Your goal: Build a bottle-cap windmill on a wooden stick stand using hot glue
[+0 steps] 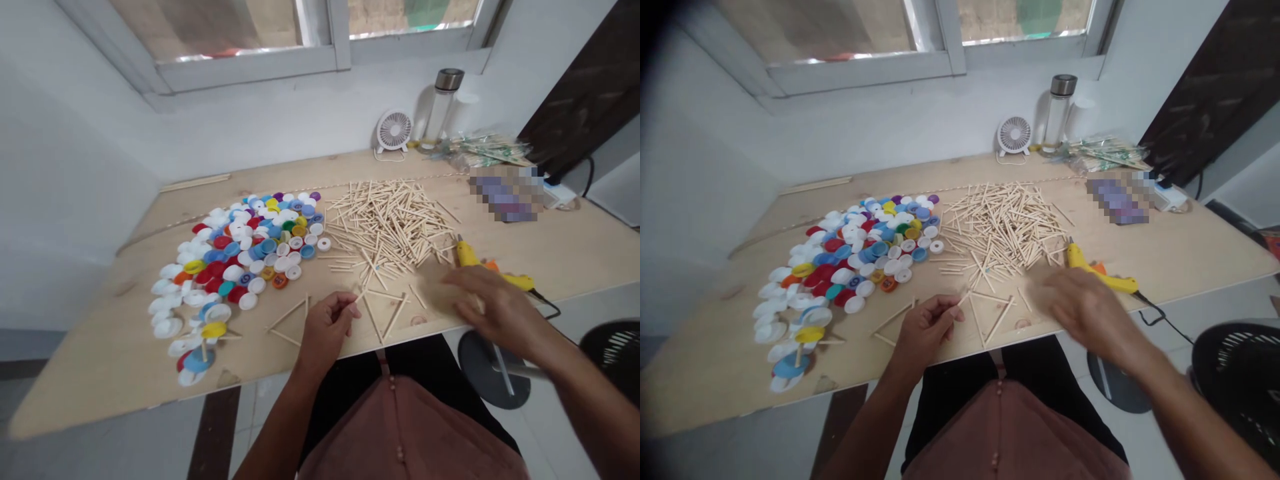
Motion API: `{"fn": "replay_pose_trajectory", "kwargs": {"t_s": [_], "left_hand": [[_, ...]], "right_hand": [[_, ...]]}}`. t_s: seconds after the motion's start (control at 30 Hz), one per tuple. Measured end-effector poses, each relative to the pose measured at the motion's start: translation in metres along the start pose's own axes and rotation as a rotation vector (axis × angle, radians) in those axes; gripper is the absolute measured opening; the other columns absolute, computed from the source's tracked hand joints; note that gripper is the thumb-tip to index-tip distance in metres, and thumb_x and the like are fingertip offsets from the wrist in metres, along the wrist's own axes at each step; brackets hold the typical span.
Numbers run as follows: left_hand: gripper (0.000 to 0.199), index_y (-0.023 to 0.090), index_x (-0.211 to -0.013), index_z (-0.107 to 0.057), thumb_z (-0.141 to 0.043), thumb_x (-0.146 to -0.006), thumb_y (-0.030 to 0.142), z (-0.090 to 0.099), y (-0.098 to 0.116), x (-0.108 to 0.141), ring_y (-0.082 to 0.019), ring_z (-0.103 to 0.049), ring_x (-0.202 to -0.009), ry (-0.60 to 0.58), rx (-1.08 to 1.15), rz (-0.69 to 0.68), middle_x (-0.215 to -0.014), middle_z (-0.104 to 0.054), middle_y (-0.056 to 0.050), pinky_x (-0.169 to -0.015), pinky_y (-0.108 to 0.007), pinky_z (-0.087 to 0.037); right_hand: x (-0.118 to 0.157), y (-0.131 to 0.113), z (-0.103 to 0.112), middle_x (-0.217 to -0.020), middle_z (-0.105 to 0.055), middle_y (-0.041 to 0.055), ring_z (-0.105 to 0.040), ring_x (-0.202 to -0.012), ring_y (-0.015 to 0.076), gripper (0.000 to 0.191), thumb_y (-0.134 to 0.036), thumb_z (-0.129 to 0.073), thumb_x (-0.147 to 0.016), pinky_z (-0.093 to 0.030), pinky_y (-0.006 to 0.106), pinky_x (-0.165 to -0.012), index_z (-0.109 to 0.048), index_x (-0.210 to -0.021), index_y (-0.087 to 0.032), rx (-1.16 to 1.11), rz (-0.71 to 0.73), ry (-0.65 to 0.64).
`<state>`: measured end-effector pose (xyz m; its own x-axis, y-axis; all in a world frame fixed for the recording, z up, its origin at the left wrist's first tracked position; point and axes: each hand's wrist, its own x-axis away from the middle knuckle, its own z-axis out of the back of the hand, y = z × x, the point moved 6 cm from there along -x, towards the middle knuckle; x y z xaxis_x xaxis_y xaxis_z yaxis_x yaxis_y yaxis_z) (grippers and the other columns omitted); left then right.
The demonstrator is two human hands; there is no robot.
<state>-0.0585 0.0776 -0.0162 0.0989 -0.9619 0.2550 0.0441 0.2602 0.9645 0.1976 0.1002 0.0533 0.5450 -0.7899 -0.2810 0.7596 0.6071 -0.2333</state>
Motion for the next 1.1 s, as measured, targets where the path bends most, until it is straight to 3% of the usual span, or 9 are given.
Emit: {"fn": "replay_pose_trajectory", "kwargs": {"t_s": [0.07,0.13,0.3,0.53,0.7,0.9,1.1], "left_hand": [[0.016,0.016,-0.082,-0.064,-0.062,-0.072,0.028,0.0,0.0,0.0,-0.006,-0.044,-0.043,-0.004,-0.005,0.001,-0.064,-0.064,0.002,-0.043,-0.019,-0.036],[0.016,0.016,-0.081,-0.064,-0.062,-0.072,0.028,-0.001,0.0,0.0,-0.007,-0.044,-0.043,-0.01,-0.009,0.0,-0.064,-0.064,0.002,-0.042,-0.019,-0.036],[0.016,0.017,-0.083,-0.065,-0.062,-0.073,0.028,0.0,0.0,0.002,-0.007,-0.045,-0.045,-0.016,-0.044,-0.027,-0.064,-0.063,0.002,-0.044,-0.02,-0.038],[0.016,0.017,-0.084,-0.065,-0.058,-0.076,0.028,0.004,-0.005,0.004,-0.008,-0.047,-0.049,-0.017,-0.159,-0.067,-0.067,-0.061,0.002,-0.047,-0.02,-0.038],[0.017,0.016,-0.084,-0.066,-0.058,-0.076,0.03,0.008,-0.003,0.004,-0.008,-0.046,-0.049,-0.001,-0.19,-0.069,-0.066,-0.061,0.002,-0.047,-0.02,-0.037],[0.016,0.017,-0.084,-0.066,-0.059,-0.076,0.029,0.011,-0.001,0.003,-0.009,-0.047,-0.049,-0.011,-0.209,-0.087,-0.065,-0.062,0.003,-0.047,-0.02,-0.038],[0.012,0.018,-0.084,-0.067,-0.058,-0.078,0.025,0.01,0.006,0.003,-0.014,-0.063,-0.07,-0.021,-0.329,-0.198,-0.076,-0.069,0.0,-0.065,-0.023,-0.049]], "right_hand": [[-0.013,-0.032,-0.025,-0.097,-0.066,0.0077,-0.058,-0.089,0.0214,0.017,-0.027,-0.046,-0.093,-0.044,0.034,-0.078,-0.062,-0.093,-0.02,-0.07,0.065,-0.136],[-0.026,-0.047,-0.041,-0.092,-0.064,0.0085,-0.055,-0.086,0.0221,0.016,-0.026,-0.048,-0.092,-0.041,0.035,-0.077,-0.062,-0.087,-0.019,-0.026,0.029,-0.135],[-0.043,-0.053,-0.059,-0.083,-0.061,0.0091,-0.051,-0.082,0.0242,0.015,-0.024,-0.054,-0.088,-0.034,0.034,-0.069,-0.06,-0.077,-0.017,0.143,-0.041,-0.108],[-0.046,-0.057,-0.058,-0.078,-0.063,0.007,-0.052,-0.079,0.0214,0.012,-0.019,-0.058,-0.084,-0.028,0.032,-0.068,-0.058,-0.072,-0.017,0.131,-0.05,-0.171],[-0.047,-0.057,-0.049,-0.066,-0.061,0.0029,-0.053,-0.066,0.0163,0.011,-0.016,-0.054,-0.084,-0.027,0.03,-0.068,-0.058,-0.074,-0.017,0.048,-0.112,-0.221],[-0.05,-0.058,-0.04,-0.066,-0.059,0.0009,-0.052,-0.064,0.0147,0.01,-0.016,-0.053,-0.082,-0.029,0.03,-0.07,-0.061,-0.076,-0.017,-0.103,-0.165,-0.183],[-0.053,-0.061,-0.038,-0.062,-0.058,0.0003,-0.05,-0.061,0.0135,0.013,-0.016,-0.051,-0.081,-0.029,0.03,-0.07,-0.06,-0.072,-0.017,-0.114,-0.161,-0.15]]}}
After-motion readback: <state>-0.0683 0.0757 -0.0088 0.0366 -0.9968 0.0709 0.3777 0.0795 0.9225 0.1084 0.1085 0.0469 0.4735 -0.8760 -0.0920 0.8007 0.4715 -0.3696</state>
